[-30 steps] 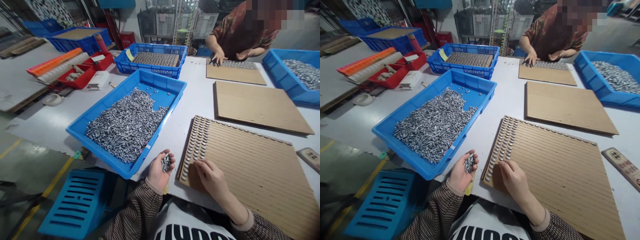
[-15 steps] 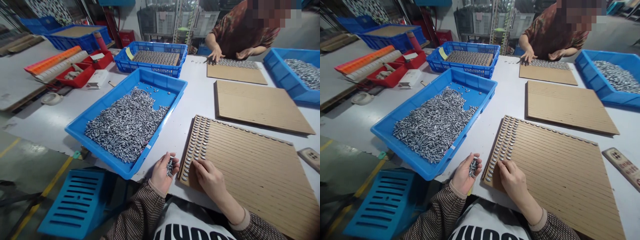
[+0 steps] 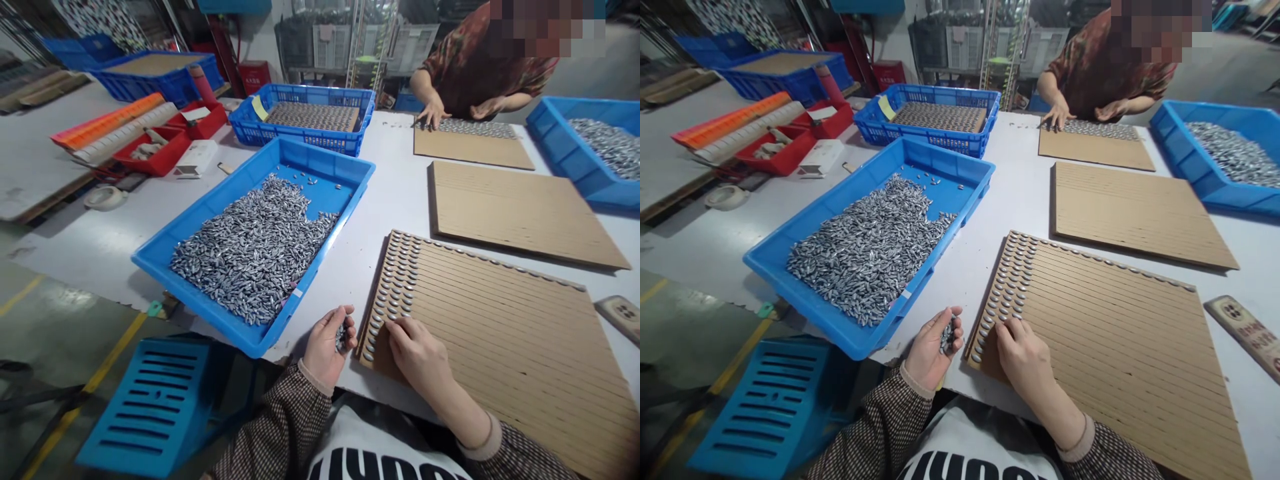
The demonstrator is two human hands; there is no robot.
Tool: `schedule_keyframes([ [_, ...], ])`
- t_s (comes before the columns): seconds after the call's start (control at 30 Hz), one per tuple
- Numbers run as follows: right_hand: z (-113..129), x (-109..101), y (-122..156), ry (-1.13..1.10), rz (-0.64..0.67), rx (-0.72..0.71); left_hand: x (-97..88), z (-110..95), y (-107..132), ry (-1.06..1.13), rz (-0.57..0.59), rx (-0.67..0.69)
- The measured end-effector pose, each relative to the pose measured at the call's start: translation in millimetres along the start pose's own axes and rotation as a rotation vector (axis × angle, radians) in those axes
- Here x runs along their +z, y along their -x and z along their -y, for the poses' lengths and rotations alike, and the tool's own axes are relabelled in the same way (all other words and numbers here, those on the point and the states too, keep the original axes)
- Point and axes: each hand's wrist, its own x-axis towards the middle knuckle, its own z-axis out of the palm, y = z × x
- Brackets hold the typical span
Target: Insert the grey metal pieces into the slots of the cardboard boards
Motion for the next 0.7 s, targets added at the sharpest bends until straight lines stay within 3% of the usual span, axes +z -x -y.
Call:
schedule_keyframes([
  [0.2,-3,-2,0,-0.003,0.014,-0.019,0.3,-3,4,-0.043,0.013,-0.052],
  [0.37,3,-17,-8,-0.325,-0.064,0.065,-0.3,-2,5,-0.073,0.045,-0.043],
  [0.53,20,-30,-25,-0.728,0.044,0.121,0.1,2,5,-0.113,0.122,-0.029],
  [0.7,34,-33,-40,-0.900,0.183,0.203,5.5,5,10,-0.245,0.084,0.041],
])
